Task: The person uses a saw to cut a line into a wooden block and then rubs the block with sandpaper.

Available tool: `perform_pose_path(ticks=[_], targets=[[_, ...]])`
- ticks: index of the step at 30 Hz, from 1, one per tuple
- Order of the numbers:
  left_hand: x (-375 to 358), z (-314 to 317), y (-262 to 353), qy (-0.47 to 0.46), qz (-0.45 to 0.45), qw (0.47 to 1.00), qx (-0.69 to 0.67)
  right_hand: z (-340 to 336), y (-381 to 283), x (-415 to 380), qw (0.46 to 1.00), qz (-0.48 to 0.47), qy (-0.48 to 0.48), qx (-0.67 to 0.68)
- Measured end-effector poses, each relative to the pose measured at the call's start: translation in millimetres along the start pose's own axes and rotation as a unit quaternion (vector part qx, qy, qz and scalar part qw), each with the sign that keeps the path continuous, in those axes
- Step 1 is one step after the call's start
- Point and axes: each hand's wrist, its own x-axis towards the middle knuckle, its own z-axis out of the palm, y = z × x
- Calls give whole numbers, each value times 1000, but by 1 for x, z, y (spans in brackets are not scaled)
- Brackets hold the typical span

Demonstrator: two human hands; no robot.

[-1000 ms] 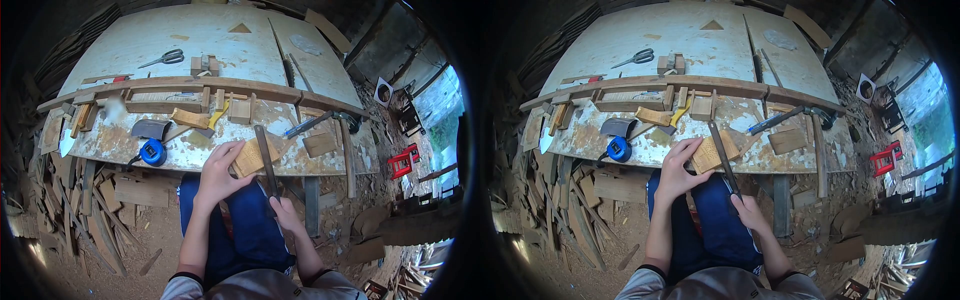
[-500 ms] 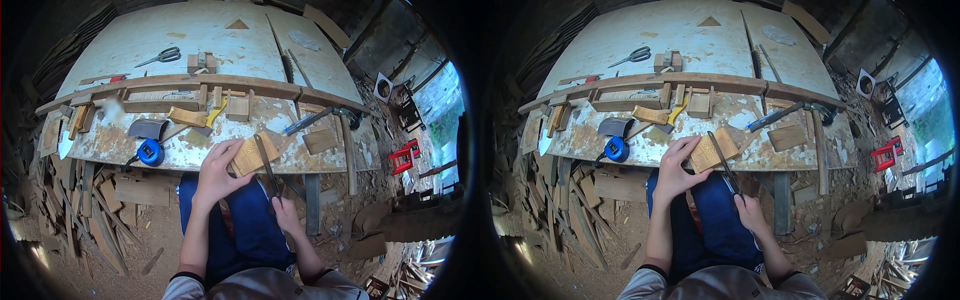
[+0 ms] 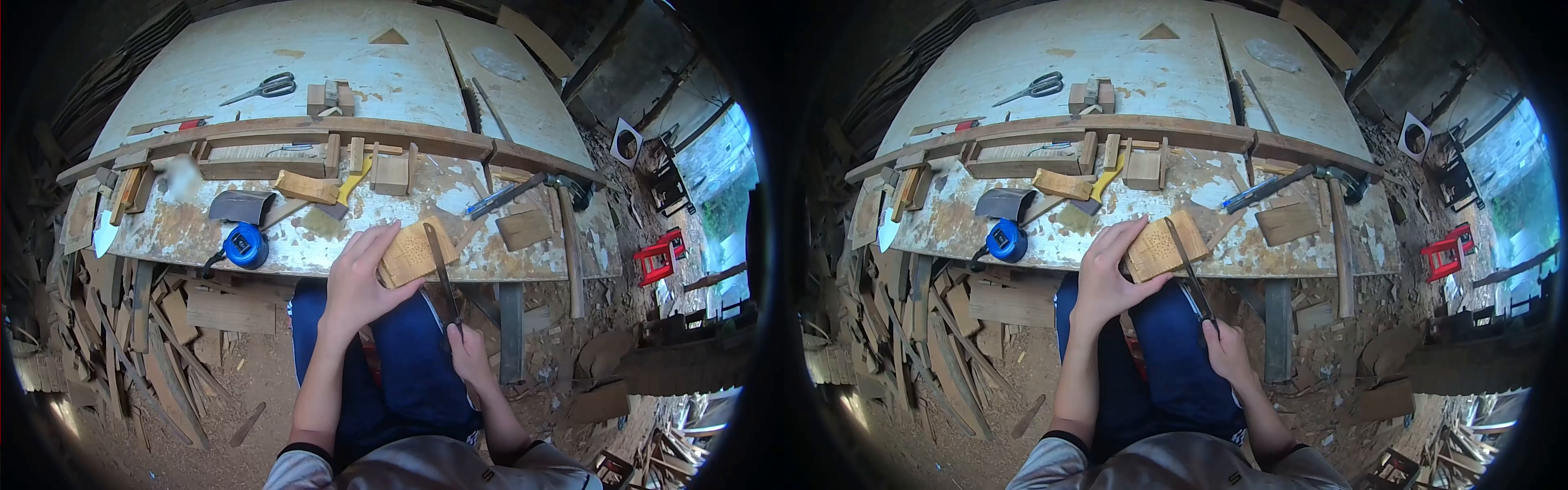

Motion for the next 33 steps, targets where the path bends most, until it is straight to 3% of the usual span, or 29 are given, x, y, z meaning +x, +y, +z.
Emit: perform_pose_path(ticks=[12, 15, 20, 24, 28, 33], targets=[[-2, 0, 0, -10, -15, 1000, -11, -1, -26, 14, 1000, 9, -1, -16], [2, -3, -3, -8, -7, 1000, -14, 12, 34, 4, 998, -47, 8, -28], [0, -1, -1, -3, -7, 1000, -3, -1, -30, 28, 1000, -16, -15, 5], [1, -4, 2, -8, -20, 1000, -18, 10, 37, 9, 997, -75, 4, -32], [1, -3, 5, -28, -33, 999, -22, -5, -48, 35, 999, -39, -16, -12], [2, -5, 1, -18, -2, 1000, -17, 4, 25, 21, 998, -54, -30, -24]])
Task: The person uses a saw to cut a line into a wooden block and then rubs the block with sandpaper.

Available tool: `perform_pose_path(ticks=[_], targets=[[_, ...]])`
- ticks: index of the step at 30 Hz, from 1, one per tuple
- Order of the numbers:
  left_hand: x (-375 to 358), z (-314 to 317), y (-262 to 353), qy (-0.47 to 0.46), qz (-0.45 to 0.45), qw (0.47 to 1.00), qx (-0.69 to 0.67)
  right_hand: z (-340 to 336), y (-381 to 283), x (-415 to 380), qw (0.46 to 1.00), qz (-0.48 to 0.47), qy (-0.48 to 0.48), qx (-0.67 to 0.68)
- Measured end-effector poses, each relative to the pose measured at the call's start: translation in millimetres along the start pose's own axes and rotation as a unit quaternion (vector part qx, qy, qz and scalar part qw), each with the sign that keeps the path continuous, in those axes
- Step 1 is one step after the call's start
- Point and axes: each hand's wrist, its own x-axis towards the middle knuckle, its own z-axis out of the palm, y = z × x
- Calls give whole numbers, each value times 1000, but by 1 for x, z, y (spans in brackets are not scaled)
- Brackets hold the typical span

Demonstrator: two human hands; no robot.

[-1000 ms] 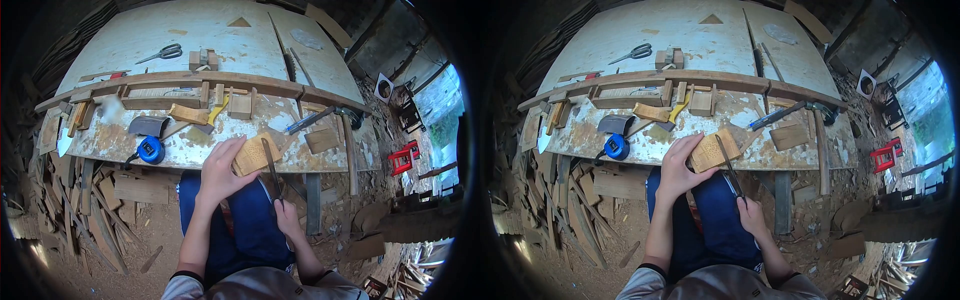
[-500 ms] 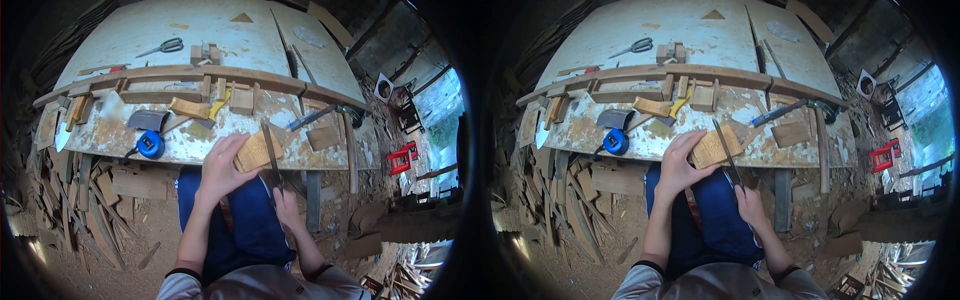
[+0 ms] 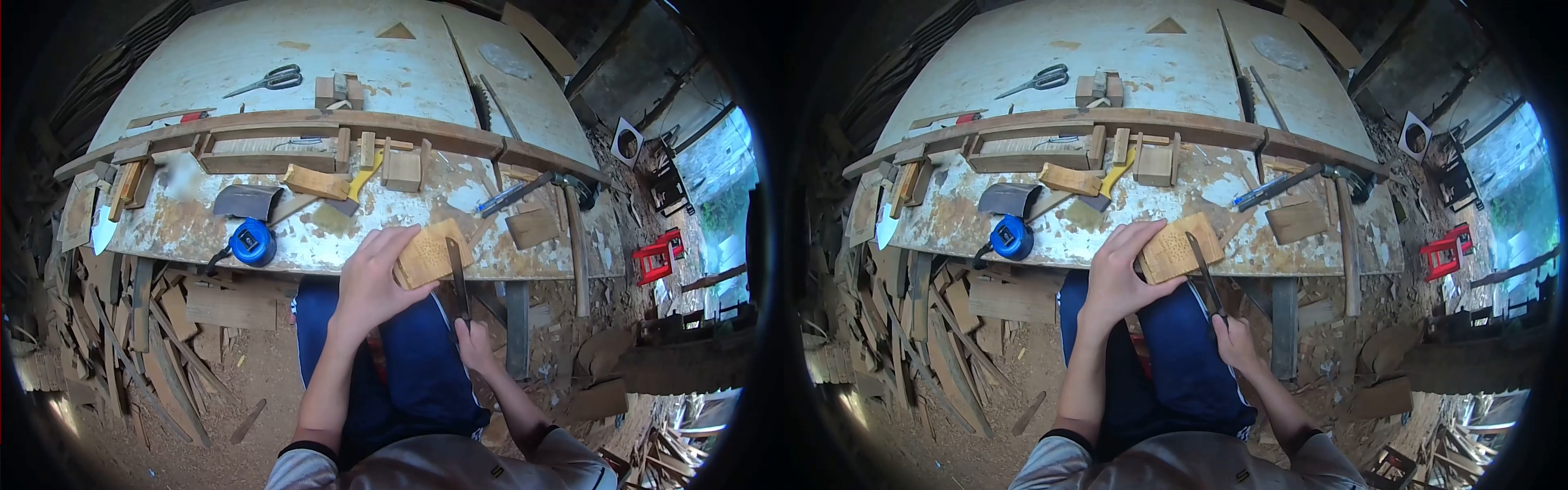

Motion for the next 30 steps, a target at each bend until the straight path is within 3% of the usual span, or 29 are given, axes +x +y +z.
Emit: perform_pose_path(ticks=[4, 6, 9, 14, 16, 19, 22, 23, 26, 30], targets=[[-6, 6, 1, -8, -22, 1000, -8, -18, -73, 31, 999, 1, -22, 26], [1, 1, -1, -9, -24, 1000, -5, -13, -58, 28, 1000, 4, -4, 12], [0, 0, 3, -14, -27, 1000, -3, 3, 16, -3, 999, -43, 6, -25], [-5, 3, 5, -22, -36, 999, -8, -18, -68, 30, 999, 30, -18, 18], [6, -1, 4, -14, -25, 1000, -5, -2, -12, 9, 1000, -21, -5, -7], [1, 3, 3, -12, -24, 1000, -9, -1, -1, -7, 1000, 17, -11, 6], [4, 2, 9, -17, -37, 999, -3, -11, -51, 16, 1000, 10, -18, 5], [4, 3, 7, -20, -36, 999, -1, -11, -52, 14, 998, 51, -19, -24], [3, 4, 4, -16, -20, 1000, 6, 14, 27, -9, 1000, 17, 6, 13], [-2, 7, 8, -34, -49, 998, -7, -1, -25, 1, 999, 32, -12, -6]])
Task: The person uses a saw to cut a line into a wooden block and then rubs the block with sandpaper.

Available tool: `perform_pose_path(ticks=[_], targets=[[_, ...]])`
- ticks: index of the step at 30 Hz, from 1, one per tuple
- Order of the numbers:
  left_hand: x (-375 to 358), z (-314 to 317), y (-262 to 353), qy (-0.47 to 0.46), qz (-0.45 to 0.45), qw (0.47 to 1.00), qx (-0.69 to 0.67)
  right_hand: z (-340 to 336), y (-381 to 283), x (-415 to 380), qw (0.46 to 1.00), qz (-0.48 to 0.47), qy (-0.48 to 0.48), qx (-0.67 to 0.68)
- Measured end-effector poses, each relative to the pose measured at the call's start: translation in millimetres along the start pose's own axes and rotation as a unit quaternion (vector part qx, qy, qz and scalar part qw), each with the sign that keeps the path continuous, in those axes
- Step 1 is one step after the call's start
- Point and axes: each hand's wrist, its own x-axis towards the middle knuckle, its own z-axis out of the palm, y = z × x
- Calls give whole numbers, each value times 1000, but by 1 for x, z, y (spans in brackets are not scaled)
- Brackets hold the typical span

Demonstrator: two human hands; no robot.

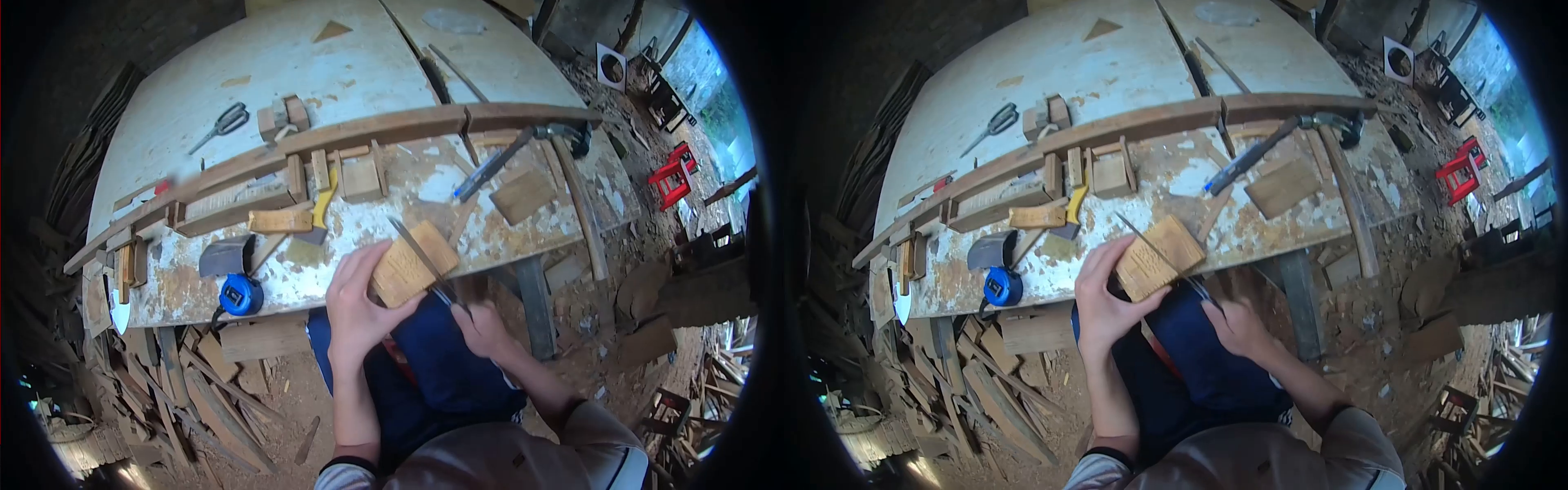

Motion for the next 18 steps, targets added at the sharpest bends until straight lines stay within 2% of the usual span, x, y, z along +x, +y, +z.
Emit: perform_pose_path(ticks=[2, 6, 7, 10, 14, 15, 18], targets=[[5, -2, 2, 4, -3, 1000, 15, -6, -20, 18, 999, -11, 16, -27], [5, -1, 0, 21, 21, 999, 11, 16, 40, -8, 999, -2, 15, 30], [4, 0, -3, 17, 16, 1000, 8, 5, 22, 0, 999, -36, 12, 10], [5, -1, 0, 7, -6, 1000, 7, -18, -38, 21, 999, -7, -6, -52], [5, -2, 0, 22, 19, 1000, 4, 14, 41, -9, 1000, 16, -6, 18], [5, -2, 0, 20, 13, 1000, -2, 11, 39, -8, 1000, -12, 5, 2], [5, -4, 1, 10, 6, 1000, 5, -4, -16, 14, 996, -12, 1, -84]])
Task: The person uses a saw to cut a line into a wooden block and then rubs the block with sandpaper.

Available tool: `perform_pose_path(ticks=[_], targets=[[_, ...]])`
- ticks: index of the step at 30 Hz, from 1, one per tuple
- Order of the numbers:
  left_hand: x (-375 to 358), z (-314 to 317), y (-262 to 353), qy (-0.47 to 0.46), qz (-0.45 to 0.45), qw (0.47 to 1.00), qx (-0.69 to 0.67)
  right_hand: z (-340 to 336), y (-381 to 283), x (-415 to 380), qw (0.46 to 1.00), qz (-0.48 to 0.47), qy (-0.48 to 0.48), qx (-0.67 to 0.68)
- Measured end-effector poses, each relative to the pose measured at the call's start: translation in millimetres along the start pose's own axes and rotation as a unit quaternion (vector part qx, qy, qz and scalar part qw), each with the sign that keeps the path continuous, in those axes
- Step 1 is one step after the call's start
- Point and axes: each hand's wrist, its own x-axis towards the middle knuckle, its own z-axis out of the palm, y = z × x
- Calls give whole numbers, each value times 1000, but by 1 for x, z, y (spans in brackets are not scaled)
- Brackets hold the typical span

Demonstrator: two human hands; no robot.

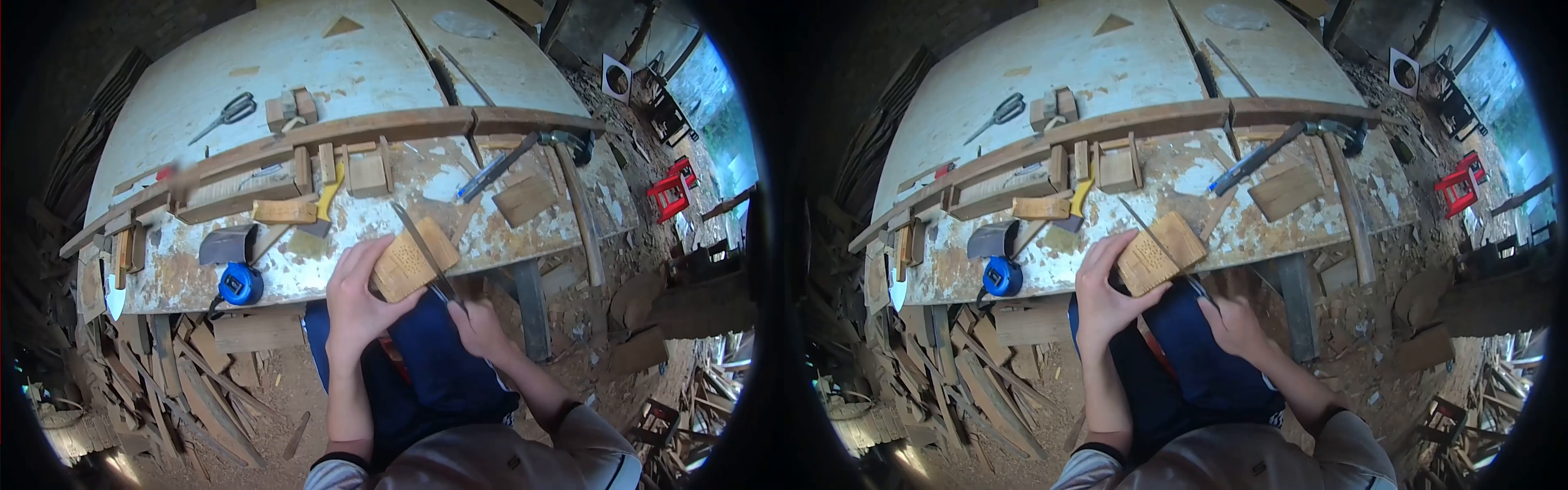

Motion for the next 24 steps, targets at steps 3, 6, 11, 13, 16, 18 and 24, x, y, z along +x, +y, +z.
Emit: perform_pose_path(ticks=[3, 6, 11, 13, 16, 18, 24], targets=[[0, 0, -2, -5, 0, 1000, -9, 23, 31, -10, 998, -3, 15, 65], [0, 0, -2, 6, 7, 1000, -1, 23, 43, -9, 996, -23, 14, 83], [-1, 1, 0, 11, -5, 1000, 2, 10, 12, 5, 996, -26, 24, 77], [-1, 1, 0, 12, -4, 1000, -1, 26, 32, -6, 997, -34, 31, 54], [-2, 3, -1, 27, 0, 1000, 0, 9, 18, 1, 998, -21, 38, 55], [-5, 3, -1, 24, -2, 1000, 2, 4, 5, 3, 998, -10, 34, 50], [1, 1, -5, 50, -1, 999, -14, 23, 42, -18, 998, 3, 53, 27]])
